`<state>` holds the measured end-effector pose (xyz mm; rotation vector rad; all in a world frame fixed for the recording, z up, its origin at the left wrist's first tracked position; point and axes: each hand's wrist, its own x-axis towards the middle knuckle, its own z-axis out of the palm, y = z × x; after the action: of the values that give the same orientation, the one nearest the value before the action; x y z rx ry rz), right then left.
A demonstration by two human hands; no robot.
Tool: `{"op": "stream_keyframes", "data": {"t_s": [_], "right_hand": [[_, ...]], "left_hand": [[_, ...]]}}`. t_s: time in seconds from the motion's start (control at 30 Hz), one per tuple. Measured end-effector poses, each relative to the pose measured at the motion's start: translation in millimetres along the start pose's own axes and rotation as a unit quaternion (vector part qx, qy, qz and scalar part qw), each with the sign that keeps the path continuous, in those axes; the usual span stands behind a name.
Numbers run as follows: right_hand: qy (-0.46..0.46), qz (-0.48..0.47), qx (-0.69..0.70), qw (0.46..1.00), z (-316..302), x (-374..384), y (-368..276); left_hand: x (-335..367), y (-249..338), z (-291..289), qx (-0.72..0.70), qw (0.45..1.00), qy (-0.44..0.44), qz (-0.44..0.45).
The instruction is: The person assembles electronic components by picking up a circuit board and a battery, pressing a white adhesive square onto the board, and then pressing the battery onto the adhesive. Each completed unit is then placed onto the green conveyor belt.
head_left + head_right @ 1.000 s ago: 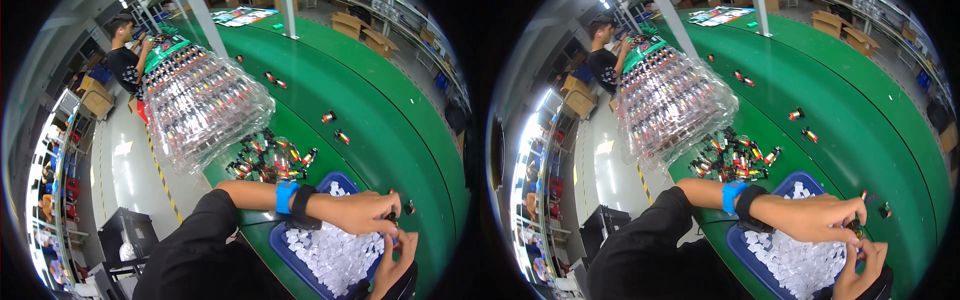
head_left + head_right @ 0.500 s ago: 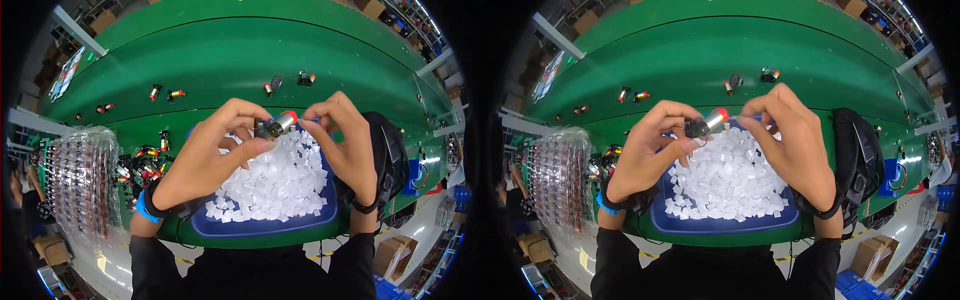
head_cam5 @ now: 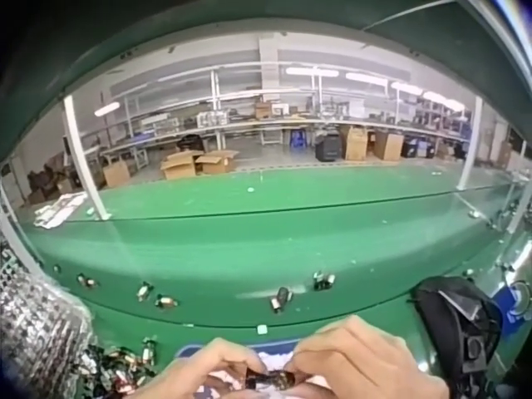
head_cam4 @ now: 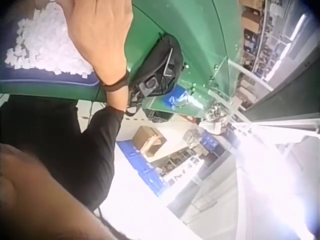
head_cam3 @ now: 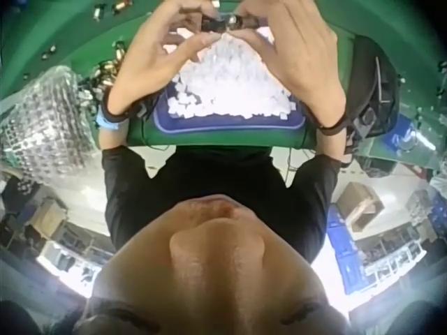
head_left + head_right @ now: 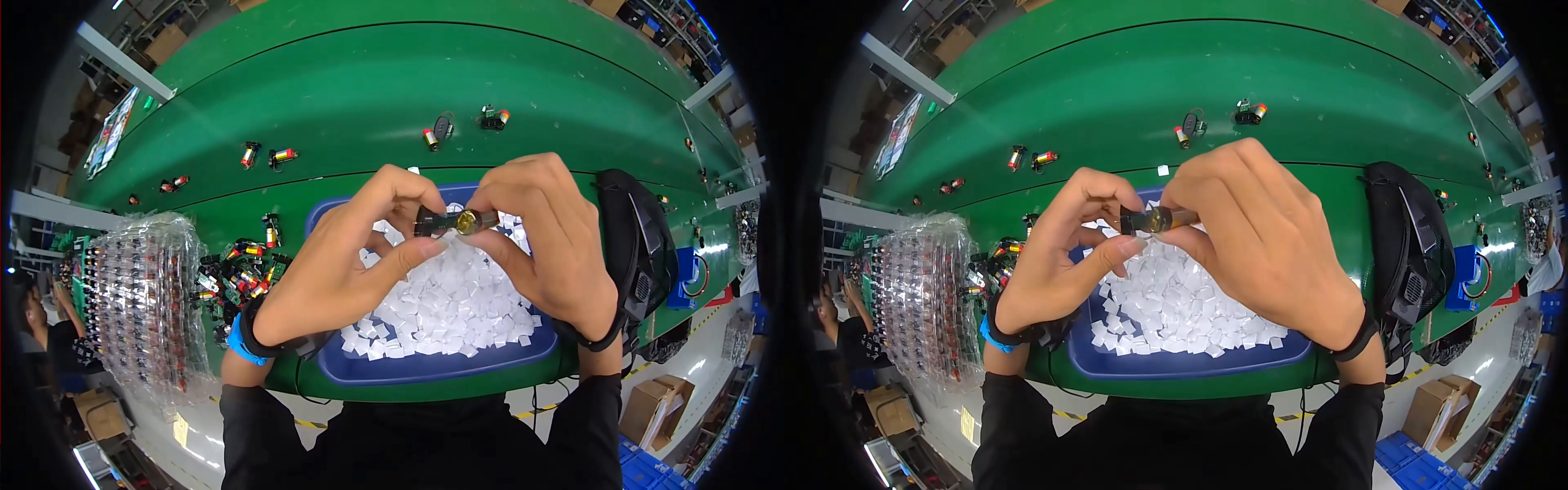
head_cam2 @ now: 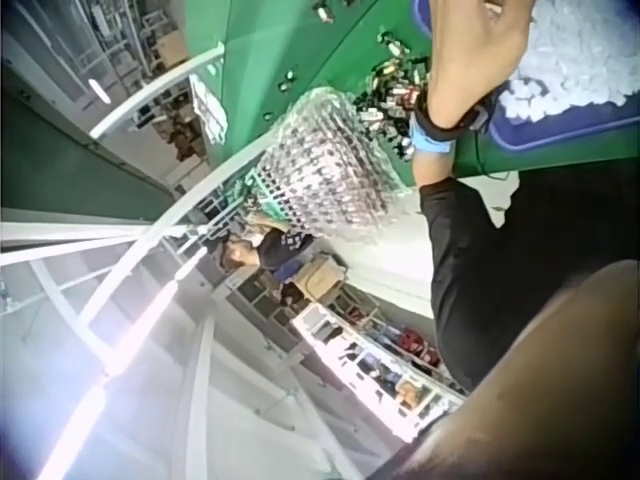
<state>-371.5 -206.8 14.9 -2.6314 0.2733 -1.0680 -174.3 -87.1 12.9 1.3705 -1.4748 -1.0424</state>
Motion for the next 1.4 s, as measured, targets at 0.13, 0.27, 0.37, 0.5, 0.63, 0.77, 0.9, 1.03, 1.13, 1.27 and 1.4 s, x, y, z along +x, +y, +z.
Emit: {"op": "stream_keyframes", "data": {"t_s": [0.13,0.27,0.37,0.5,0.63,0.77,0.9,1.03,1.13,1.27,1.4], "right_hand": [[-0.009,-0.01,0.009,1.0,-1.4,-2.4,0.4],[-0.031,-0.066,-0.019,0.997,-3.2,-1.6,-2.0],[0.003,-0.128,-0.036,0.991,3.7,-4.6,-2.9],[-0.029,-0.1,-0.045,0.994,-1.5,-2.9,-13.6],[-0.055,-0.078,-0.051,0.994,7.1,-6.1,-20.7],[-0.045,-0.078,-0.071,0.993,10.7,-9.5,-15.4],[-0.025,-0.074,-0.091,0.993,0.7,-5.1,-16.0],[-0.032,-0.083,-0.098,0.991,-4.9,-5.3,-14.5],[-0.046,-0.077,-0.124,0.988,-7.8,-3.1,-22.6],[-0.055,-0.078,-0.158,0.983,-6.5,-5.5,-23.0],[-0.051,-0.068,-0.179,0.98,-5.5,-5.9,-25.9]], "left_hand": [[-2.1,6.6,-1.5,-0.1,0.991,-0.05,-0.077],[2.1,-10.9,-8.0,-0.154,0.982,-0.111,-0.021],[5.7,-14.7,-9.0,-0.237,0.961,-0.127,-0.06],[7.4,-22.9,-9.2,-0.377,0.915,-0.113,-0.091],[4.4,-24.8,2.0,-0.432,0.893,-0.034,-0.122],[7.7,-20.3,14.4,-0.334,0.936,0.042,-0.101],[3.3,-10.9,7.3,-0.201,0.977,0.029,-0.065],[3.7,-3.2,9.4,-0.268,0.958,-0.024,-0.096],[2.7,-5.3,10.6,-0.303,0.945,-0.041,-0.117],[1.3,-5.6,13.4,-0.239,0.964,-0.034,-0.111],[0.3,-4.4,17.4,-0.202,0.975,-0.016,-0.088]]}}
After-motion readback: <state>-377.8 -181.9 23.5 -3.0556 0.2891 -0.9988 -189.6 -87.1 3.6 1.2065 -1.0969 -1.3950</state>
